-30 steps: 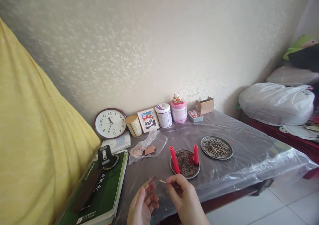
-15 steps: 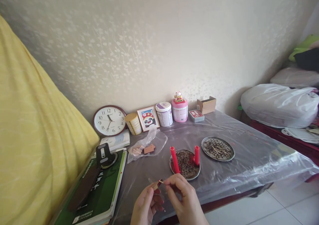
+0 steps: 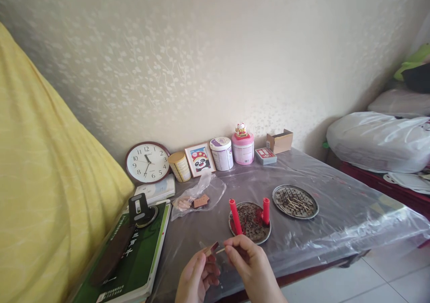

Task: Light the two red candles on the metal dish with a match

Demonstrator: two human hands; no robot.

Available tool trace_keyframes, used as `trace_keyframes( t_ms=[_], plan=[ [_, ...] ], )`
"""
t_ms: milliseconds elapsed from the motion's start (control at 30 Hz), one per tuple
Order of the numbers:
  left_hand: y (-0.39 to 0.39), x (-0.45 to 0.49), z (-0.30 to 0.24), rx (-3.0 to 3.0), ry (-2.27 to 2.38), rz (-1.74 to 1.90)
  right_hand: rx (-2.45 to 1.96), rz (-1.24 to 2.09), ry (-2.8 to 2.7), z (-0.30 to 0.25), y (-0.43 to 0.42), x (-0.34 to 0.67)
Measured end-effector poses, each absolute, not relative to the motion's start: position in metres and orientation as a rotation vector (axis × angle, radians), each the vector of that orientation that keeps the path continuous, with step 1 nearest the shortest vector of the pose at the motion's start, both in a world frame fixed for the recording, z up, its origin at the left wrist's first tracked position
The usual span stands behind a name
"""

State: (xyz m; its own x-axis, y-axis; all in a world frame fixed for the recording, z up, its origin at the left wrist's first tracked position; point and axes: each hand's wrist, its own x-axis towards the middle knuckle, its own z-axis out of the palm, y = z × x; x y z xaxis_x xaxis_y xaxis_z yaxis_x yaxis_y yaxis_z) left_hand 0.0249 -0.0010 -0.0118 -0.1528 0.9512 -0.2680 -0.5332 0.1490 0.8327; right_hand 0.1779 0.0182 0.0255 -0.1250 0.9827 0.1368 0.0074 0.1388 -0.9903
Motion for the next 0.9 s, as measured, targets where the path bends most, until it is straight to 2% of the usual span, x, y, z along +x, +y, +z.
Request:
trace_keyframes(
  t_ms=[233,467,900],
  plan=[
    [0.0,0.025,-0.017,0.525,1.028,1.403,-0.904,1.448,-1.163,0.031,0.02,0.175],
    [0.0,0.025,-0.014,0.503,1.041,1.43,-0.966,1.349,-1.087,0.033,0.024,0.183],
    [-0.003,0.028,-0.018,0.571,1.0,1.413,-0.862,1.445,-1.071,0.039,0.02,0.178]
  ],
)
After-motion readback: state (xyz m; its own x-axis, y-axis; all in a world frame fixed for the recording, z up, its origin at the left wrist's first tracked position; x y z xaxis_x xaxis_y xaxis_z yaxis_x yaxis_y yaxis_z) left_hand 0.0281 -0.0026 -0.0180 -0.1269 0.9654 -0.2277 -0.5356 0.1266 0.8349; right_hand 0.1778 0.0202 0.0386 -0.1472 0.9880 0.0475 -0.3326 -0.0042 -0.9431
